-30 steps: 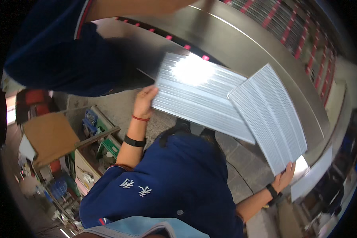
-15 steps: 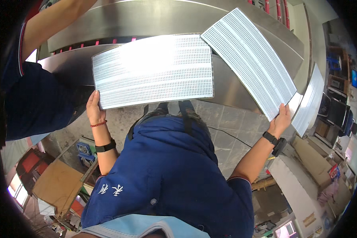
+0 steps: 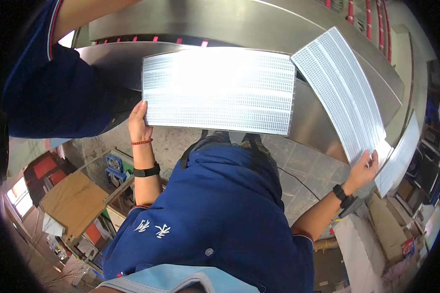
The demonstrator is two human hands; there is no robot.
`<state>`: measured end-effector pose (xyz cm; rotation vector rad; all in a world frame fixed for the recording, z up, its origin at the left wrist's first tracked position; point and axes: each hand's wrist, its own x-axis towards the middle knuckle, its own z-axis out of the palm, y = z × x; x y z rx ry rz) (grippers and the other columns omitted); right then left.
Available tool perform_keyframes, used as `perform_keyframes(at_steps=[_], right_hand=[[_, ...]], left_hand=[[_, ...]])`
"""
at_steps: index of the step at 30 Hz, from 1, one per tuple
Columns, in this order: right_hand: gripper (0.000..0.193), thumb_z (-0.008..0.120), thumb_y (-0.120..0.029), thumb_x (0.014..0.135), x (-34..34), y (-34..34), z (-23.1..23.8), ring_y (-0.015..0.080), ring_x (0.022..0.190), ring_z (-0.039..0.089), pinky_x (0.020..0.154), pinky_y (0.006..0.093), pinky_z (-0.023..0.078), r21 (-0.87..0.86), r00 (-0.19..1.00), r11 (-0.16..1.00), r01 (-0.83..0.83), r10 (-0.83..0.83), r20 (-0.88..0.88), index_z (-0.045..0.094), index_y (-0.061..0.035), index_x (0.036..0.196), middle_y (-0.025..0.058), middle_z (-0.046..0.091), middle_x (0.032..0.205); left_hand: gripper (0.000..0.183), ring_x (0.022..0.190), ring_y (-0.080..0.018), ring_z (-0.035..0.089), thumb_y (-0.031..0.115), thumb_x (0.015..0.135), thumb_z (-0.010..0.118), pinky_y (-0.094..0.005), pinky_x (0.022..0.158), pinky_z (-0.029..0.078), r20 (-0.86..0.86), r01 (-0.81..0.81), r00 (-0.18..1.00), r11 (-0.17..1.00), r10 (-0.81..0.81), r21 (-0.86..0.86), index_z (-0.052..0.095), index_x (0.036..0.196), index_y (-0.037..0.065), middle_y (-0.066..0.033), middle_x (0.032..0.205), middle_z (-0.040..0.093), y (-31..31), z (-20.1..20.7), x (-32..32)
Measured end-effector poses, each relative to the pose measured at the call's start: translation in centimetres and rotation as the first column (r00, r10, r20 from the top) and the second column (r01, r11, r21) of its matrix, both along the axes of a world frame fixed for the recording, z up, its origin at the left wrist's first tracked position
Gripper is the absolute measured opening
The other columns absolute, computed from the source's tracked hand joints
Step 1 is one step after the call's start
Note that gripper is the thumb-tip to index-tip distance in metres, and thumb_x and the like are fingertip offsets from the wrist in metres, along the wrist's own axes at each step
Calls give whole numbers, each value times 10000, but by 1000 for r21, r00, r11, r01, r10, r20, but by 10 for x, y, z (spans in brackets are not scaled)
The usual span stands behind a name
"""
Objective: Checking mesh filter panels as they come out of a machine and organizing them on a table, then using a cleaning tool on the workbench.
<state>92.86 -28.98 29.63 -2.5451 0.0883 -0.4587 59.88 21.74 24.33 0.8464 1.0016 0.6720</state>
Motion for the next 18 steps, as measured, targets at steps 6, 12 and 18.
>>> perform_keyframes(at_steps=[6, 12, 18], right_hand=[[277, 632, -96, 805, -64, 122, 6, 108, 697, 543, 647, 226, 461, 365, 825, 859, -360, 475, -305, 584, 3, 1059, 65, 603, 888], [296, 657, -55, 771, -107, 184, 13, 75, 683, 509, 612, 217, 440, 305, 740, 811, -500, 582, -337, 583, -1, 1052, 47, 556, 859], [355, 663, -49, 761, -105, 179, 6, 60, 669, 453, 597, 196, 410, 400, 697, 797, -453, 596, -398, 561, 18, 1094, 42, 533, 886]], left_hand=[[269, 787, -157, 614, 107, 846, 582, -263, 709, 499, 23, -1, 1000, 1000, 2, -31, 566, 1036, -82, -125, 938, 635, 1, -1, -3], [250, 790, -153, 614, 92, 846, 579, -254, 708, 500, 52, -5, 999, 999, 8, -48, 573, 1031, -76, -125, 946, 636, 3, 0, -5], [253, 802, -151, 612, 87, 849, 572, -246, 714, 494, 63, -13, 998, 998, 17, -65, 567, 1042, -78, -124, 953, 633, 2, -2, -10]])
